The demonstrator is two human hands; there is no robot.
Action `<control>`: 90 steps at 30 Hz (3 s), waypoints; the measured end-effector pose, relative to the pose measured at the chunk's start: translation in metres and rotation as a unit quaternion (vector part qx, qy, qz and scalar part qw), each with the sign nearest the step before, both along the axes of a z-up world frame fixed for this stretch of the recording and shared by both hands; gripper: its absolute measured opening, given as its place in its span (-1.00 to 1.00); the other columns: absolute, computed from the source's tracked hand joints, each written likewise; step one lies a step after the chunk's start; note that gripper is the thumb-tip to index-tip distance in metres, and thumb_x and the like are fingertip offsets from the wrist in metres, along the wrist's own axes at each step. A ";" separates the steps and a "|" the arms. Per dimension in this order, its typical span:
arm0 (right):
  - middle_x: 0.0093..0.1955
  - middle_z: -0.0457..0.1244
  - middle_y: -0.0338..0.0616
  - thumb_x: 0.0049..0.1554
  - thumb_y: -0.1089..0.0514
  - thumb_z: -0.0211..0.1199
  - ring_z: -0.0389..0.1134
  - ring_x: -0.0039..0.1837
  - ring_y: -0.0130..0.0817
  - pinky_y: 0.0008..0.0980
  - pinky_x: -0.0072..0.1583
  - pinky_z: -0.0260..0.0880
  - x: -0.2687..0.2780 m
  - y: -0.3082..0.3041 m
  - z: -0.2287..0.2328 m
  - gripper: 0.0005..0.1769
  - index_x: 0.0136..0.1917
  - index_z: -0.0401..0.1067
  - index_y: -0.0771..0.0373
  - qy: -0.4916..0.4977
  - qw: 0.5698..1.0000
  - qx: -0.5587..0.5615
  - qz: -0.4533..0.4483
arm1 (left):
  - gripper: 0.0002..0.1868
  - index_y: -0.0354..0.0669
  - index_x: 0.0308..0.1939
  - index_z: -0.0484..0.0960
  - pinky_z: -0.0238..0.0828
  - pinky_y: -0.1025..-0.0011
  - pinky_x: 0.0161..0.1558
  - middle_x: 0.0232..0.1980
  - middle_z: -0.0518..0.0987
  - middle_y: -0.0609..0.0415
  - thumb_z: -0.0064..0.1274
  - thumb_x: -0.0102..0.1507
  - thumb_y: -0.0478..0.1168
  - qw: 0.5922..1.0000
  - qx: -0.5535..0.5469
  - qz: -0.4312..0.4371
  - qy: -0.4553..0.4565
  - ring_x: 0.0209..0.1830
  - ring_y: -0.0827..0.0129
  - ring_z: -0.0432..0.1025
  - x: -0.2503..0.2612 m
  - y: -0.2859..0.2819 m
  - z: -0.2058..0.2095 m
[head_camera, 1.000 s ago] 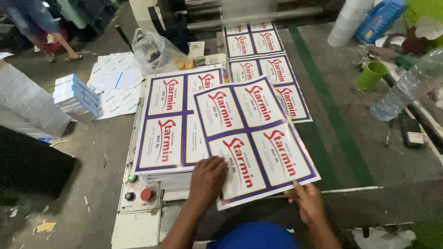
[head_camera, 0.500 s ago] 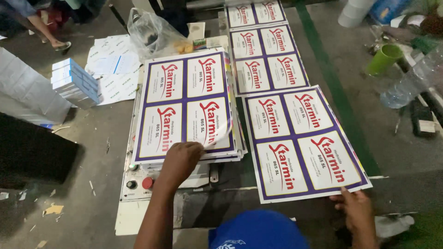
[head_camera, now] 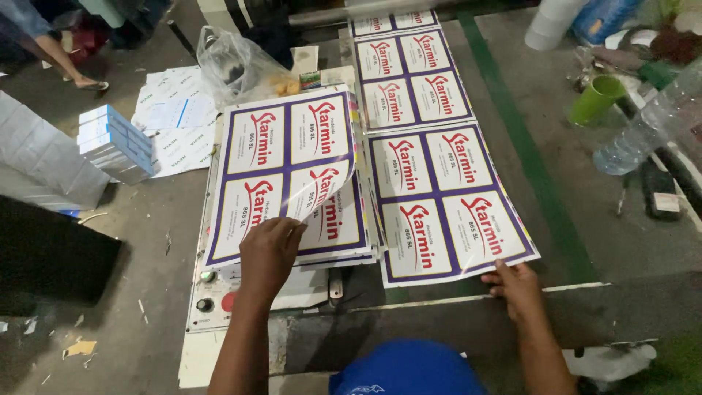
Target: Inspecting and handling printed label sheets at a workstation.
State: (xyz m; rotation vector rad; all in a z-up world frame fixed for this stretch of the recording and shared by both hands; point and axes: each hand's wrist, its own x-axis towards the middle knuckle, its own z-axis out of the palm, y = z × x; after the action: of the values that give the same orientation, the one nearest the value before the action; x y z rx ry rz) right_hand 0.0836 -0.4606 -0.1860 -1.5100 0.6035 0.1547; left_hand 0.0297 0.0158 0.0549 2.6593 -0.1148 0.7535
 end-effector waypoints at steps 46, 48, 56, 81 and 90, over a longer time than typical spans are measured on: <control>-0.04 0.38 -0.12 0.24 0.18 0.21 0.38 -0.15 -0.26 -0.29 -0.23 0.25 -0.090 -0.071 -0.013 -0.69 0.26 0.41 0.23 0.008 0.998 0.000 -0.061 | -0.87 -0.18 -0.23 0.74 0.47 0.16 -0.07 -0.16 0.72 0.01 0.19 0.25 -0.20 0.989 0.001 -0.095 0.114 -0.15 0.09 0.58 0.011 -0.002 -0.012; -0.03 0.38 -0.13 0.24 0.17 0.22 0.38 -0.14 -0.27 -0.30 -0.22 0.24 -0.092 -0.071 -0.019 -0.68 0.27 0.41 0.23 0.004 0.999 0.004 -0.047 | -0.91 -0.23 -0.25 0.71 0.46 0.16 -0.15 -0.21 0.70 -0.02 0.19 0.25 -0.26 0.997 0.001 -0.072 0.002 -0.20 0.06 0.57 0.002 -0.011 0.005; -0.04 0.39 -0.10 0.24 0.15 0.23 0.40 -0.17 -0.29 -0.31 -0.25 0.25 -0.073 -0.051 -0.035 -0.69 0.24 0.41 0.25 -0.008 1.000 0.013 -0.014 | -0.93 -0.22 -0.30 0.68 0.46 0.17 -0.17 -0.24 0.69 -0.01 0.23 0.22 -0.30 0.995 -0.003 -0.081 -0.055 -0.23 0.11 0.58 -0.012 -0.038 0.005; -0.13 0.41 0.01 0.35 0.01 0.15 0.42 -0.22 -0.27 -0.32 -0.27 0.37 -0.045 0.060 -0.044 -0.62 0.16 0.35 0.42 -0.065 0.957 0.108 0.262 | -0.85 -0.20 -0.22 0.67 0.46 0.14 0.00 -0.10 0.68 -0.04 0.21 0.27 -0.18 0.952 -0.055 -0.293 0.072 -0.02 0.09 0.57 -0.026 -0.157 -0.065; -0.22 0.40 -0.09 0.22 0.09 0.22 0.40 -0.25 -0.33 -0.34 -0.28 0.30 -0.047 0.066 0.024 -0.77 0.02 0.45 0.31 -0.075 0.975 0.161 0.132 | -0.63 -0.26 0.02 0.71 0.33 0.11 0.23 0.10 0.68 -0.12 0.22 0.21 -0.12 0.967 -0.035 -0.244 0.060 0.20 0.08 0.50 -0.017 -0.107 -0.052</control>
State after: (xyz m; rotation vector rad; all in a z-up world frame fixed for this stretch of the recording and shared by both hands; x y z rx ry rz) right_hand 0.0370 -0.3949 -0.1616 -1.2664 0.2397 0.3241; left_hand 0.0131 -0.0908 0.0033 2.4465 -0.6685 0.4248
